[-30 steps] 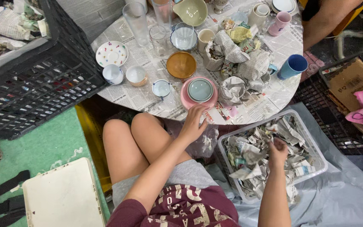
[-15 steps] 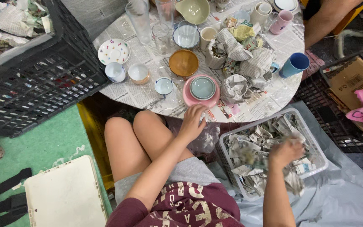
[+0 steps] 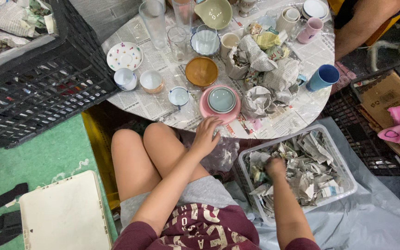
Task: The person sits at a table and wraps various ceramic dishes, including bowls and plates, in newspaper. They fold the newspaper around each item and place the wrapped pieces into a nearby container.
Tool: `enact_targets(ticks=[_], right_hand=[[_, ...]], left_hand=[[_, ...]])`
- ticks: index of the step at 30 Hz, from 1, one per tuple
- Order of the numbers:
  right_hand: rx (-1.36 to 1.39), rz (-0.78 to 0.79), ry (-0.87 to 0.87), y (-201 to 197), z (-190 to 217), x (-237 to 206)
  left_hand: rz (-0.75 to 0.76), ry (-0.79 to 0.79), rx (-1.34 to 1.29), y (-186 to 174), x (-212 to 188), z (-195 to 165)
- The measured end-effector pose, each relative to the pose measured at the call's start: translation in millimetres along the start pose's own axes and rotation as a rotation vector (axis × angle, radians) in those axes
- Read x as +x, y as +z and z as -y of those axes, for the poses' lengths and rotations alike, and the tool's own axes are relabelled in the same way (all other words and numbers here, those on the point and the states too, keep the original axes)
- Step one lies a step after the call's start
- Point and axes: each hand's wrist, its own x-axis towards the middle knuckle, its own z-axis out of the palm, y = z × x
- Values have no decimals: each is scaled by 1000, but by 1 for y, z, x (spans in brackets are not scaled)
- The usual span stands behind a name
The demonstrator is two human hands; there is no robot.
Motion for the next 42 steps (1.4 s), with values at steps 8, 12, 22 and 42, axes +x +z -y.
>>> enact_targets(ticks=[8, 12, 22, 42], right_hand=[[563, -247, 16, -28, -56, 5], [352, -425, 125, -36, -84, -13], [546, -560, 181, -47, -132, -18], [1050, -983, -477, -46, 27, -22]], left_hand=[[-42, 20, -66, -3, -3, -3], [-52, 42, -79, -5, -4, -5], [-1, 26, -71, -7, -7, -13], [389, -736, -1219, 4, -32, -43]])
